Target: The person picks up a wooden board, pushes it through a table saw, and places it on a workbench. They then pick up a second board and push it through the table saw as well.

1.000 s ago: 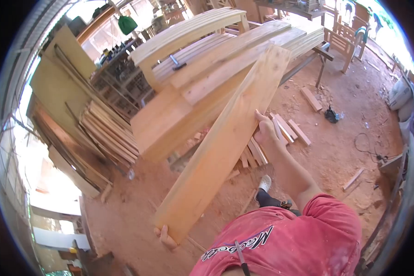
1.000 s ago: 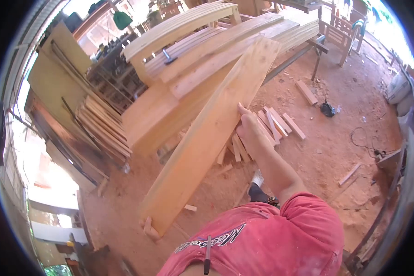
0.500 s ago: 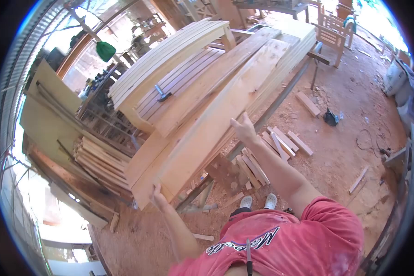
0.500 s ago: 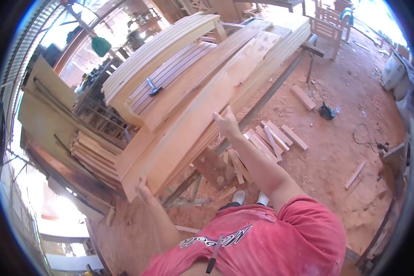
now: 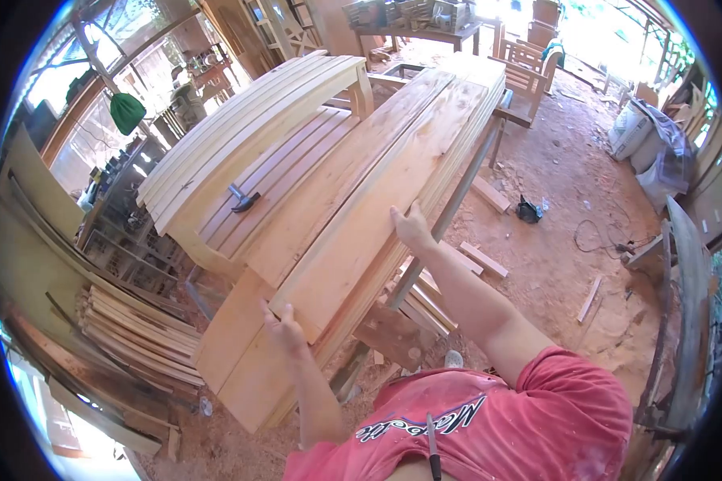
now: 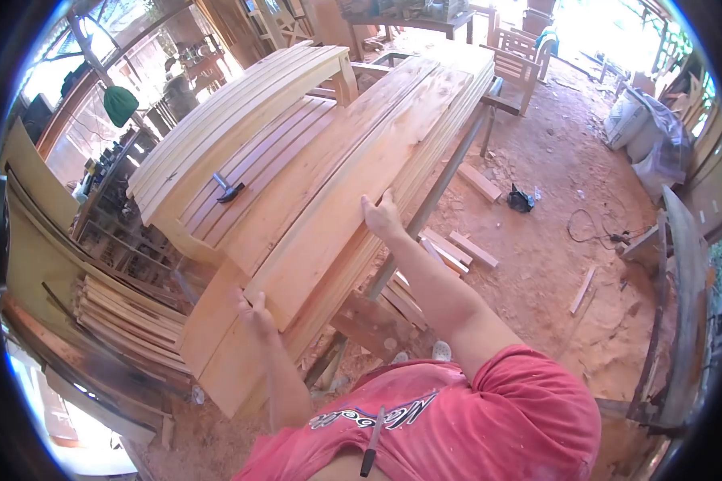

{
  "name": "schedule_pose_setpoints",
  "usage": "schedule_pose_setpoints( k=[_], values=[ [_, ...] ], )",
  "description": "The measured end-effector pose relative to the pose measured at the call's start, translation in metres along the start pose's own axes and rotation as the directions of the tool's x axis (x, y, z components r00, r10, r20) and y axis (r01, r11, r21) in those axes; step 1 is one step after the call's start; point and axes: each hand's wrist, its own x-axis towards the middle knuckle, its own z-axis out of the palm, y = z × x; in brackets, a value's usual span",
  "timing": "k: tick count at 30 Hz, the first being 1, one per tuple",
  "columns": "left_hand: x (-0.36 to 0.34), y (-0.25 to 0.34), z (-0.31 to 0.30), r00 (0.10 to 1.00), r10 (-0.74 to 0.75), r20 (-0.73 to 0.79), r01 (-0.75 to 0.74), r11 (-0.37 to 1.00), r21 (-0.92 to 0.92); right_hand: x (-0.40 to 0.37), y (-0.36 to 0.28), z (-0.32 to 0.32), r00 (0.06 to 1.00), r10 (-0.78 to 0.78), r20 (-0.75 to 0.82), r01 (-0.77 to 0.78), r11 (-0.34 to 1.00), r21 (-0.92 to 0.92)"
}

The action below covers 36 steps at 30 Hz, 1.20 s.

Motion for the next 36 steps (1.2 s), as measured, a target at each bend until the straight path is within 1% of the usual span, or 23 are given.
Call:
schedule_pose_setpoints(
  k=[7,10,12,14,17,18,19,20,21,22,24,25,26,27,28,29,30,31,32,33,34,35,36],
  values=[
    [-0.005,0.017,0.029,0.999,0.018,0.035,-0.018,1.000,-0.003,0.031,0.007,-0.006,0.981,-0.034,-0.190,-0.016,0.967,-0.253],
    [-0.006,0.017,0.034,0.997,0.067,0.034,-0.069,0.997,0.044,0.028,-0.006,-0.015,0.987,0.044,-0.157,-0.083,0.964,-0.251],
    [-0.008,0.030,0.038,0.997,0.045,0.055,-0.044,0.999,-0.008,0.023,-0.014,-0.028,0.996,0.087,-0.031,-0.091,0.982,-0.166],
    [-0.009,0.029,0.045,0.996,0.032,0.089,-0.025,0.997,-0.074,0.016,0.001,-0.045,1.000,0.025,0.012,-0.024,0.996,-0.089],
    [0.005,-0.001,0.042,0.997,-0.011,0.081,0.020,0.994,-0.111,-0.043,0.044,-0.078,0.998,0.062,0.005,-0.061,0.995,-0.081],
    [0.013,-0.018,0.040,0.999,-0.013,0.049,0.019,0.992,-0.122,-0.068,0.074,-0.096,0.999,0.022,0.028,-0.016,0.979,-0.201],
    [0.019,-0.027,0.037,1.000,-0.013,0.022,0.016,0.991,-0.135,-0.128,0.051,-0.107,0.994,0.093,0.061,-0.079,0.975,-0.208],
    [0.020,-0.028,0.038,0.998,-0.010,0.066,0.020,0.989,-0.147,-0.172,0.074,-0.132,0.978,0.178,0.112,-0.121,0.912,-0.392],
    [0.023,-0.030,0.038,0.999,0.032,0.022,-0.030,0.996,-0.088,-0.214,0.095,-0.157,0.951,0.262,0.162,-0.128,0.814,-0.566],
    [0.025,-0.032,0.040,0.997,0.074,-0.022,-0.074,0.997,-0.026,-0.265,0.130,-0.195,0.909,0.206,0.362,0.081,0.766,-0.638],
    [0.122,-0.160,0.010,0.935,0.341,0.092,-0.354,0.899,0.259,-0.384,0.191,-0.266,0.827,0.501,0.255,-0.116,0.596,-0.795],
    [0.125,-0.148,0.023,0.936,0.342,0.086,-0.353,0.905,0.238,-0.517,0.244,-0.323,0.701,0.656,-0.279,-0.671,0.476,-0.568],
    [0.128,-0.135,0.033,0.936,0.343,0.080,-0.352,0.911,0.216,-0.587,0.254,-0.336,0.493,0.647,-0.581,-0.802,0.597,-0.016],
    [0.132,-0.124,0.043,0.936,0.344,0.074,-0.352,0.916,0.195,-0.650,0.246,-0.338,0.222,0.486,-0.845,-0.670,0.706,0.230],
    [0.097,-0.084,0.058,0.904,0.427,-0.002,-0.417,0.883,0.214,-0.734,0.281,-0.373,-0.138,0.735,-0.664,-0.417,0.565,0.712],
    [0.060,-0.042,0.073,0.860,0.504,-0.077,-0.474,0.846,0.245,-0.806,0.329,-0.368,-0.198,0.735,-0.649,-0.364,0.559,0.745],
    [0.024,-0.011,0.083,0.778,0.622,0.083,-0.626,0.761,0.169,-0.840,0.312,-0.342,-0.375,0.693,-0.616,0.011,0.667,0.745],
    [-0.015,0.007,0.098,0.655,0.724,0.214,-0.750,0.658,0.066,-0.876,0.302,-0.317,-0.530,0.667,-0.523,0.352,0.735,0.580],
    [-0.064,0.019,0.125,0.746,0.536,0.396,-0.484,0.844,-0.231,-0.909,0.282,-0.292,-0.421,0.692,-0.587,0.057,0.666,0.744],
    [-0.117,0.031,0.150,0.710,0.352,0.610,-0.097,0.907,-0.410,-0.943,0.274,-0.264,-0.291,0.745,-0.600,-0.260,0.541,0.800],
    [-0.187,0.034,0.172,0.513,0.047,0.857,0.525,0.773,-0.357,-0.990,0.316,-0.240,-0.252,0.704,-0.664,-0.404,0.547,0.733],
    [-0.246,0.037,0.170,0.111,-0.103,0.988,0.918,0.391,-0.062,-1.028,0.359,-0.204,-0.199,0.683,-0.703,-0.536,0.525,0.662],
    [-0.301,0.040,0.141,0.074,-0.098,0.992,0.914,0.404,-0.028,-1.040,0.350,-0.175,-0.304,0.767,-0.565,-0.309,0.482,0.820]
  ],
)
